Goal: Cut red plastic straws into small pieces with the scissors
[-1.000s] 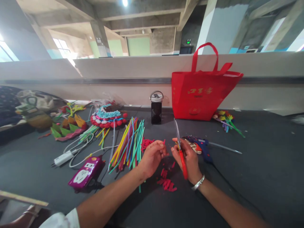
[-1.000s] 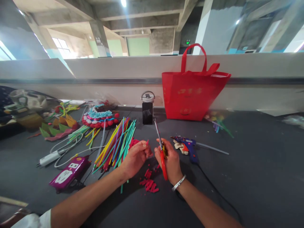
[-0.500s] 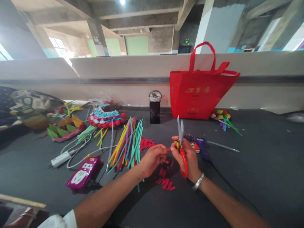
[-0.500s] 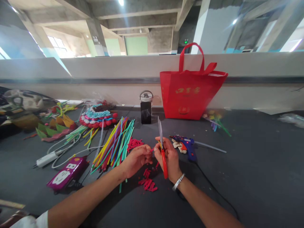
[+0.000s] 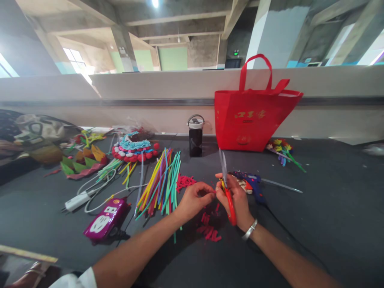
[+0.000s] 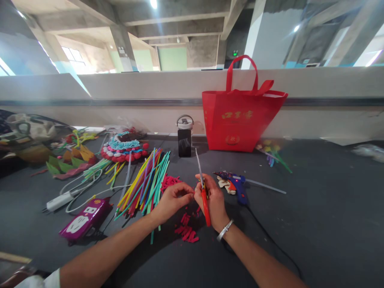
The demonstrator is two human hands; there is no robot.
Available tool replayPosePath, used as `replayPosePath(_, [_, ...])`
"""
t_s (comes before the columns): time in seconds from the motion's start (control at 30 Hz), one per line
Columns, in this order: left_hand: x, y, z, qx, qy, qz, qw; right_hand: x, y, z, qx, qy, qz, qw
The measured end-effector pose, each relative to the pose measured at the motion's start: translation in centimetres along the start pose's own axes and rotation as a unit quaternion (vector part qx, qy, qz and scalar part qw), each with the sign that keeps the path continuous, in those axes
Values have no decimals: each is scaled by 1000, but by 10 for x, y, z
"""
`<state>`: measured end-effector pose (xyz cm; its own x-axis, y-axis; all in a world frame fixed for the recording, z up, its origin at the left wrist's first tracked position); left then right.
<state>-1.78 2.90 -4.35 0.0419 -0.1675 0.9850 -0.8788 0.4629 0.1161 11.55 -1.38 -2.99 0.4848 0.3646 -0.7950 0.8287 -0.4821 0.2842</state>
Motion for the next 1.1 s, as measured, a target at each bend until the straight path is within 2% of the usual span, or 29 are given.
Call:
replayPosePath(0.13, [-8,-2,1,-7,38,54,998,-1,-3,5,-15,8,-1,1000])
replayPosePath(0.27, [-4,6,0,42,34,174,983,5,-4,8,-35,-14,38,999])
replayPosePath(0.4, [2,14,-2,90,17,257,962,5,-10,10,-72,16,110,991])
replayPosePath(0.67, [9,13,1,77,-26,255,964,2,-17,13,-108,30,167,980])
replayPosePath(1.1, [9,14,1,73,-28,229,970,5,-18,13,-121,18,170,978])
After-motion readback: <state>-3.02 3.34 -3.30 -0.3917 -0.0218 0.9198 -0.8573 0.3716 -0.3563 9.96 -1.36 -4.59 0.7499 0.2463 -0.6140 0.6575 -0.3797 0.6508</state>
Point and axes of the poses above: each hand's wrist, its own z-axis away from the middle knuckle, its own y-axis out of the back of the hand, x = y × z, the point moved 6 cm from there along -z, towards the middle knuckle, and after that the axes turned 2 degrees about -z, right-handed, at the moved point
